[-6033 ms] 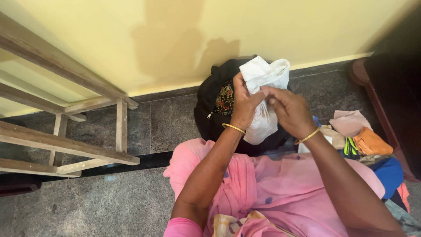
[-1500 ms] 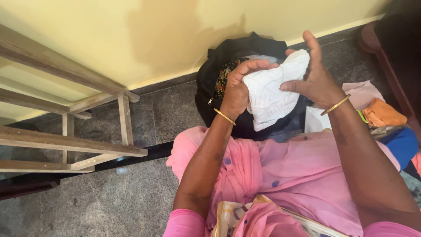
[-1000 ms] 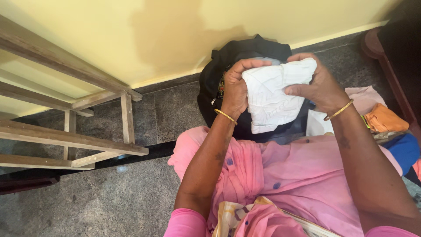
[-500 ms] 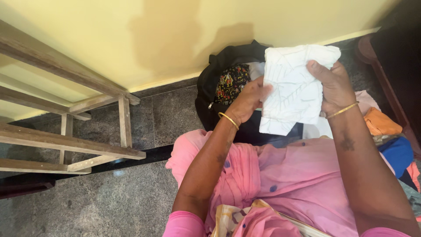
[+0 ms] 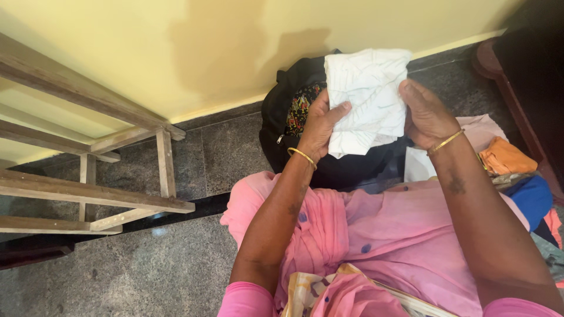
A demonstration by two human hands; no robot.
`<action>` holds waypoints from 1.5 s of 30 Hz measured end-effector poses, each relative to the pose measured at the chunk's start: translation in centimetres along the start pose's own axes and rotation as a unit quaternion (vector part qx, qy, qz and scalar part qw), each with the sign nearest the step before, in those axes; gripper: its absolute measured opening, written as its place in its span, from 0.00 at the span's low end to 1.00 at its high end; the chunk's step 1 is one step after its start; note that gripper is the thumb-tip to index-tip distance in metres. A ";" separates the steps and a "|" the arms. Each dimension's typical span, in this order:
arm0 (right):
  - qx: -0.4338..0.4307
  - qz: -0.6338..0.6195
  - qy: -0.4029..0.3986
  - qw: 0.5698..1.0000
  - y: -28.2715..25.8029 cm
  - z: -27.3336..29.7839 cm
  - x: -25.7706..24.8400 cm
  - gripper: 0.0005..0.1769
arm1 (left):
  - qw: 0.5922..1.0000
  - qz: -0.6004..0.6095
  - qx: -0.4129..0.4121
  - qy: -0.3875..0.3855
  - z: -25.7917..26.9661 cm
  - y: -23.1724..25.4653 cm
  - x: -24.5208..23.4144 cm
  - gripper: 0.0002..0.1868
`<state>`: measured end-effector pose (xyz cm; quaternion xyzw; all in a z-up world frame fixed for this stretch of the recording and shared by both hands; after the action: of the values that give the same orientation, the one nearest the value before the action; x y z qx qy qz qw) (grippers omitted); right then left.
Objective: The person packs clothes into a black bag, folding and placing items including shirts and a patterned garment into the bag by hand.
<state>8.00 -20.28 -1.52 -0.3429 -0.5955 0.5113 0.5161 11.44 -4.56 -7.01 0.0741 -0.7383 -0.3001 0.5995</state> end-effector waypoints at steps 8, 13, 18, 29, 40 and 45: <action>-0.084 0.139 0.029 0.986 -0.2 -0.5 0.6 0.40 | 0.984 -0.148 0.094 0.039 0.3 1.8 -0.3 0.21; -0.105 0.116 0.099 0.983 -0.4 -0.8 -0.7 0.34 | 0.969 -0.229 0.084 0.030 0.1 1.7 0.0 0.21; -0.155 0.255 0.180 0.937 -3.5 0.2 -5.1 0.32 | 0.963 -0.237 0.031 0.124 0.0 2.6 -2.6 0.28; -0.017 0.592 0.266 0.760 1.6 -5.5 -13.2 0.27 | 0.968 -0.166 0.060 0.180 0.3 6.3 -4.9 0.22; 0.045 0.366 0.129 0.921 23.4 -19.7 -12.5 0.27 | 0.981 -0.109 0.036 0.156 -2.5 3.1 -2.6 0.22; 0.180 0.110 0.126 0.969 33.9 -19.8 -16.8 0.32 | 0.973 -0.151 0.018 0.172 -2.2 2.9 -3.0 0.23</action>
<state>27.03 -22.80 -39.67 -0.3698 -0.3825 0.6162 0.5807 14.99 -1.57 -7.79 0.2456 -0.6098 -0.3569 0.6637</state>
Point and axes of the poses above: each hand's wrist, its own z-axis away from the middle knuckle, its own x-axis out of the palm, y = z × x, the point moved 9 cm from there along -z, towards the middle knuckle, and after that the axes turned 15 degrees about z, right-handed, at the moved point
